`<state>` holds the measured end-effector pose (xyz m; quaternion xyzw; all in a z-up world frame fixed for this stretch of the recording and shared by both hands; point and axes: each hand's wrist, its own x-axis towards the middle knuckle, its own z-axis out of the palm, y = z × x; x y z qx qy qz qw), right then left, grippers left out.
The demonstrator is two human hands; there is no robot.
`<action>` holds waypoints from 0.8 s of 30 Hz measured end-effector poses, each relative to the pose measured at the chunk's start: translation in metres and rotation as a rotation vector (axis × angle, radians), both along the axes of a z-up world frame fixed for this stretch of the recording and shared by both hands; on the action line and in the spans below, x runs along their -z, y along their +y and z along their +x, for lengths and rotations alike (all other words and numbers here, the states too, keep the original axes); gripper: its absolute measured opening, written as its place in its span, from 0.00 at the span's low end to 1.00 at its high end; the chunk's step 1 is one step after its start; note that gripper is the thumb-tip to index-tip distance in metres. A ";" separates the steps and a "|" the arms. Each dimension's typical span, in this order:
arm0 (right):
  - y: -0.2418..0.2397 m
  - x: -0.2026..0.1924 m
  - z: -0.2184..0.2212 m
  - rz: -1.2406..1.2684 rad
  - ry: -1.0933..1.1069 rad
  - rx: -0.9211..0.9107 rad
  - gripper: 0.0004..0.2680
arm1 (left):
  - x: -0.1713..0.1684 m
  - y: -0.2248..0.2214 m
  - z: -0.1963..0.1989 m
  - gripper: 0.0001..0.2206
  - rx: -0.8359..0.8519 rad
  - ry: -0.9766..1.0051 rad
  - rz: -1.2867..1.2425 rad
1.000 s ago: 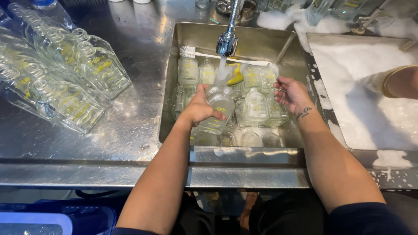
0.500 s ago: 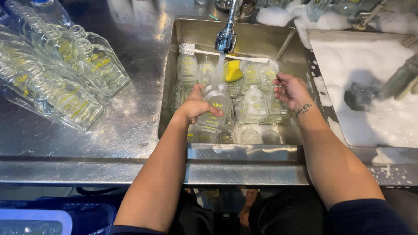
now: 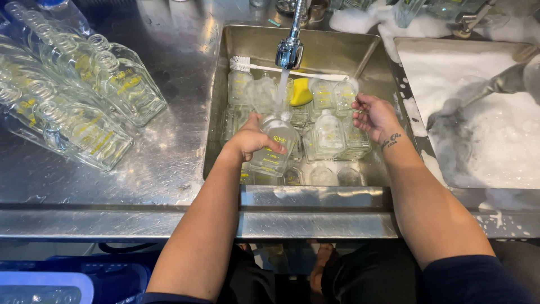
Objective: Rinsing glass bottles under a faucet and placing them in a sink for cleaning.
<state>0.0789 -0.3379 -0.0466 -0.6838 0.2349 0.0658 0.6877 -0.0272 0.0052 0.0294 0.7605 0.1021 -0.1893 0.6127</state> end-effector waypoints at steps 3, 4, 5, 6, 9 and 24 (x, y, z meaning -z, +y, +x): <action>0.001 -0.001 -0.001 0.000 -0.004 0.004 0.05 | 0.001 0.003 0.003 0.51 0.030 0.012 0.041; 0.001 -0.001 -0.001 0.001 -0.003 0.005 0.05 | -0.001 0.003 0.002 0.51 0.031 0.013 0.042; 0.002 -0.001 0.000 0.003 -0.002 0.000 0.05 | -0.002 0.002 0.001 0.52 0.018 0.008 0.025; 0.001 -0.001 -0.001 0.004 -0.001 -0.004 0.05 | -0.003 0.001 0.000 0.52 0.006 0.004 0.007; 0.002 -0.003 -0.002 0.010 -0.002 -0.001 0.05 | 0.002 0.002 0.003 0.53 0.021 0.003 0.027; 0.004 -0.007 -0.004 0.000 -0.008 0.000 0.06 | 0.044 -0.004 0.044 0.48 -0.098 -0.082 0.091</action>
